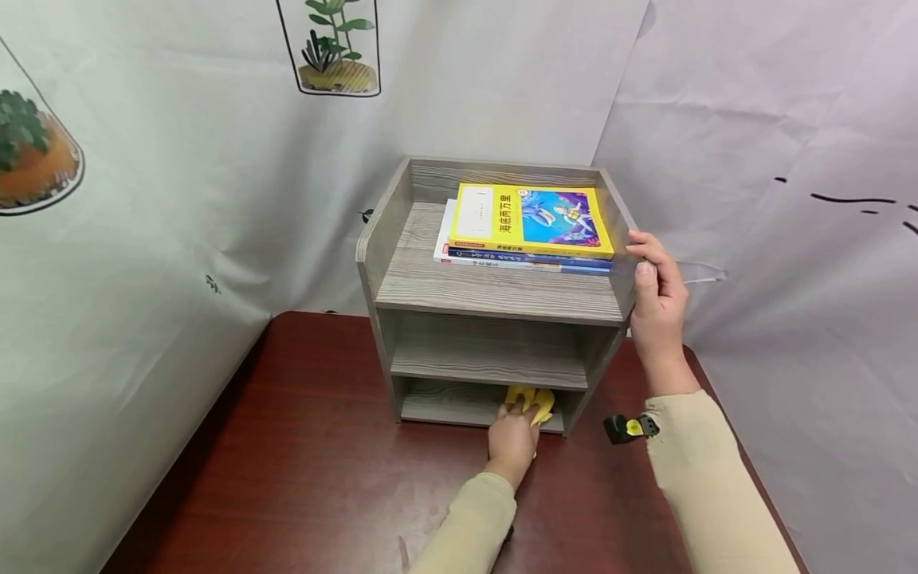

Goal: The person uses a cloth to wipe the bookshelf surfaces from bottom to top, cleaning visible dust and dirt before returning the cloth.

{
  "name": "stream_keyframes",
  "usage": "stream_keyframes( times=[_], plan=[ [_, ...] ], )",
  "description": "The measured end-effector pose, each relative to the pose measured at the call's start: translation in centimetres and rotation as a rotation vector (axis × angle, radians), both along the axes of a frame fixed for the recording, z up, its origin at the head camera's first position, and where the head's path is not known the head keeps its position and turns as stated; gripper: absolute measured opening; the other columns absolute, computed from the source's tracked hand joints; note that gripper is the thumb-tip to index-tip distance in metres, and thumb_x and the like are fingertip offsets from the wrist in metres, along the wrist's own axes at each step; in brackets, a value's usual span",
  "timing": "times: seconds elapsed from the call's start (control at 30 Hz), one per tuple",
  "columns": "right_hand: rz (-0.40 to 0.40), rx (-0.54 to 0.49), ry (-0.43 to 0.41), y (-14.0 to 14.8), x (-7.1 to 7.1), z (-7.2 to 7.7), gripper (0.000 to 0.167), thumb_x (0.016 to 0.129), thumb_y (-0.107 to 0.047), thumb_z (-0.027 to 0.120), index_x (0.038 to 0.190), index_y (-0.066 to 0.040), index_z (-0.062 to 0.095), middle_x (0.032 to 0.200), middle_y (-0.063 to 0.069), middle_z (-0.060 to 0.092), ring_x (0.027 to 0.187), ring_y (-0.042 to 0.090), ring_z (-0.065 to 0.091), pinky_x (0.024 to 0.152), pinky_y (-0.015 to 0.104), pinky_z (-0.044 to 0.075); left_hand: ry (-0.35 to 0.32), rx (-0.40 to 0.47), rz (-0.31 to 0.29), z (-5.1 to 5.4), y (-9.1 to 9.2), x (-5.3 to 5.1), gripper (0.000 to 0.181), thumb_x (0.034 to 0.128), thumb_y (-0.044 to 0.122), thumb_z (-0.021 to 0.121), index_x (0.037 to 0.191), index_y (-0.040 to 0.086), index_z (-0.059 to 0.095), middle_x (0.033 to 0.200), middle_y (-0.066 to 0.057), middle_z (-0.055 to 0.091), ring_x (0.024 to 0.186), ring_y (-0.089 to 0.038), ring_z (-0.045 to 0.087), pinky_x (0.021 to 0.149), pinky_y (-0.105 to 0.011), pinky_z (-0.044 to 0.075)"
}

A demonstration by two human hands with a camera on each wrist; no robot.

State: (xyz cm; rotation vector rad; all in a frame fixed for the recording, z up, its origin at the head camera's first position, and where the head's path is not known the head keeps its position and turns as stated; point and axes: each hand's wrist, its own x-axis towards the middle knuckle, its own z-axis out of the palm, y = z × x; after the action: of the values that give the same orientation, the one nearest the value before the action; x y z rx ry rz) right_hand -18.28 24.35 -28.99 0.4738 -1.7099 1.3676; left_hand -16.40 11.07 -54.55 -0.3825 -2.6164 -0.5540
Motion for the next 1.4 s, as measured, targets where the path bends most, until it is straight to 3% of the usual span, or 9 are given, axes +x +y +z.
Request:
stream_keyframes(
  times=[0.73,0.97,1.3,1.4],
  plan=[
    [0.034,-0.008,0.027,-0.2,-0.4,-0.1,0.026,0.090,-0.002,0.042,0.103,0.019,0.052,0.122,0.024,0.054,0.123,0.031,0.041,0.106,0.037,0.027,-0.012,-0.018,-0.012,0.0,1.6,0.4,0.033,0.0710,0.024,0.075,0.103,0.025,0.070,0.110,-0.002,0.065,0.088,-0.021,0.059,0.054,-0.030,0.051],
    [0.036,0.003,0.028,-0.2,-0.4,-0.2,0.027,0.091,-0.003,0.042,0.104,0.018,0.052,0.123,0.025,0.053,0.123,0.031,0.041,0.106,0.038,0.027,0.049,0.024,-0.008,-0.3,2.5,0.6,0.034,0.0664,0.023,0.078,0.099,0.022,0.069,0.103,0.001,0.066,0.083,-0.020,0.059,0.055,-0.030,0.050],
    [0.024,0.003,0.045,0.1,-0.5,-0.2,0.028,0.091,-0.004,0.043,0.104,0.019,0.052,0.122,0.024,0.053,0.122,0.028,0.042,0.106,0.038,0.027,0.082,0.072,-0.015,-0.5,3.1,0.5,0.034,0.0643,0.021,0.078,0.097,0.021,0.069,0.102,-0.001,0.067,0.083,-0.021,0.060,0.056,-0.031,0.050],
    [0.020,0.005,0.045,0.1,-0.5,-0.2,0.027,0.091,-0.004,0.042,0.104,0.019,0.052,0.122,0.024,0.053,0.122,0.028,0.042,0.106,0.038,0.027,0.062,0.109,-0.025,-0.4,3.2,0.5,0.032,0.0664,0.021,0.076,0.098,0.019,0.069,0.103,-0.003,0.067,0.083,-0.022,0.060,0.058,-0.030,0.051]
  ],
)
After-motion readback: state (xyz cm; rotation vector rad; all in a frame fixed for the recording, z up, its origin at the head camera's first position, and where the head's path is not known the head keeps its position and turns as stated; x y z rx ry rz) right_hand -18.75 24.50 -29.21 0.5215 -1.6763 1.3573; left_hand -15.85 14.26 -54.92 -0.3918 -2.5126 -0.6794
